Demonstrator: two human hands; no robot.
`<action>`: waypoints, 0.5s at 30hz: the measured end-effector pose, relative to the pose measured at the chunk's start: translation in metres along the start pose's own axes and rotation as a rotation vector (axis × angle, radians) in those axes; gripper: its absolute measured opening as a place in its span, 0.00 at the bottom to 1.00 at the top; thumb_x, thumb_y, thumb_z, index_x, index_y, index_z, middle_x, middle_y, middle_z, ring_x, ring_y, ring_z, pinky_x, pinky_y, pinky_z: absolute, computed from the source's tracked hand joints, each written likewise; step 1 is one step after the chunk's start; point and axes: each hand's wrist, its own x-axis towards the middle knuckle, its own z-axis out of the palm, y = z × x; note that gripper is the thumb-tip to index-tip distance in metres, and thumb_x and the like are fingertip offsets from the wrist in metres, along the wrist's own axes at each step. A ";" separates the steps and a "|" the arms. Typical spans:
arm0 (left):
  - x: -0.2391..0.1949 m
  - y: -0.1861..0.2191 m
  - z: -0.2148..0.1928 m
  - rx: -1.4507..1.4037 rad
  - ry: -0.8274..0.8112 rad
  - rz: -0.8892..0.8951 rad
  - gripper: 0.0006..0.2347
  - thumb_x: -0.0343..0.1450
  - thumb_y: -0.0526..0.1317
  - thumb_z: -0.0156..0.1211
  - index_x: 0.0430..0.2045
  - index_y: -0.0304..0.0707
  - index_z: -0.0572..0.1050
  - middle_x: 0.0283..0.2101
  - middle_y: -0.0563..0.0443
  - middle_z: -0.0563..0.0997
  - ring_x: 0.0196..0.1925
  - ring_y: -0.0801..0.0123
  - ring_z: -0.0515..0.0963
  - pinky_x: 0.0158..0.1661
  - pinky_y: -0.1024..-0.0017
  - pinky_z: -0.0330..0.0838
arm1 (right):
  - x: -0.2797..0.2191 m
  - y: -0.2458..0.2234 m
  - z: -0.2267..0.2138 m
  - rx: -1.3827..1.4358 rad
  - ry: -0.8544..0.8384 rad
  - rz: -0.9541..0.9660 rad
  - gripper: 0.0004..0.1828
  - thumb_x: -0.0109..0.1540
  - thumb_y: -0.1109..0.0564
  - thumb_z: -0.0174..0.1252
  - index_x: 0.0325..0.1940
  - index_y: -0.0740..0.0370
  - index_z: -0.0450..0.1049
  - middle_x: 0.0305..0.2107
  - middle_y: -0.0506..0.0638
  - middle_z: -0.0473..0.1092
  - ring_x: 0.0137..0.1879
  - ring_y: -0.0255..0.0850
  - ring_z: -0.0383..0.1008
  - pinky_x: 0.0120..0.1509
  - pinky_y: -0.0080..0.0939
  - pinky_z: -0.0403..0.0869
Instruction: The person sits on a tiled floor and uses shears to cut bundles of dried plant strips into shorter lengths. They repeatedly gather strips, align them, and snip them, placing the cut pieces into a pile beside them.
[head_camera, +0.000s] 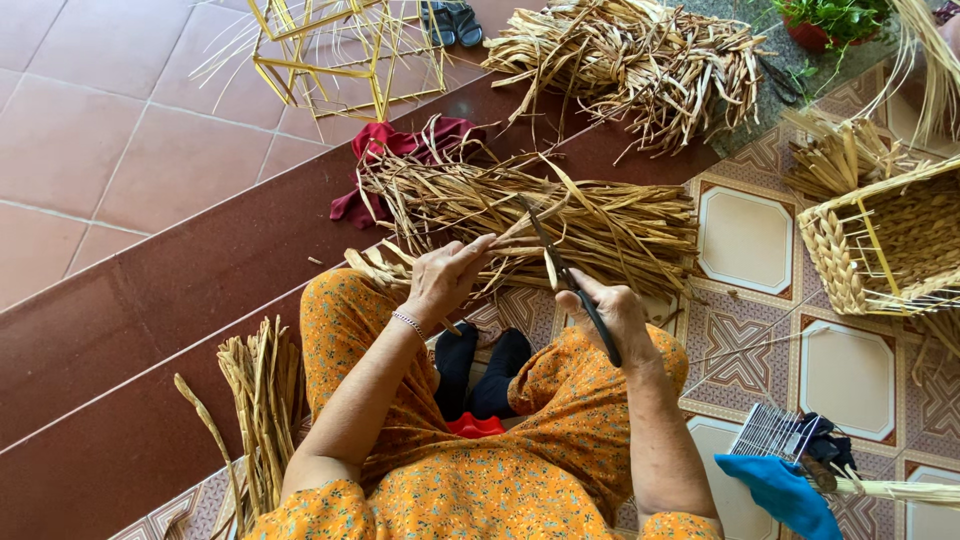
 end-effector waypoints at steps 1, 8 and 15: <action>0.001 0.000 -0.001 -0.036 0.000 -0.014 0.12 0.76 0.45 0.60 0.55 0.57 0.78 0.22 0.55 0.72 0.19 0.69 0.71 0.19 0.68 0.66 | -0.001 0.000 0.005 0.029 0.022 -0.020 0.49 0.61 0.23 0.45 0.60 0.70 0.74 0.11 0.46 0.70 0.17 0.30 0.73 0.18 0.34 0.71; 0.004 0.000 -0.007 -0.167 -0.004 -0.086 0.12 0.75 0.43 0.63 0.53 0.54 0.79 0.25 0.54 0.77 0.24 0.69 0.76 0.26 0.68 0.70 | -0.011 -0.003 0.028 0.160 0.033 -0.025 0.50 0.62 0.23 0.44 0.63 0.72 0.73 0.13 0.46 0.68 0.17 0.30 0.69 0.18 0.33 0.67; 0.004 0.000 -0.015 -0.171 -0.055 -0.067 0.13 0.75 0.42 0.62 0.54 0.56 0.79 0.25 0.55 0.78 0.24 0.68 0.77 0.26 0.68 0.71 | -0.003 0.000 0.021 0.112 0.022 -0.198 0.55 0.67 0.19 0.37 0.69 0.75 0.66 0.29 0.50 0.74 0.34 0.33 0.78 0.35 0.34 0.78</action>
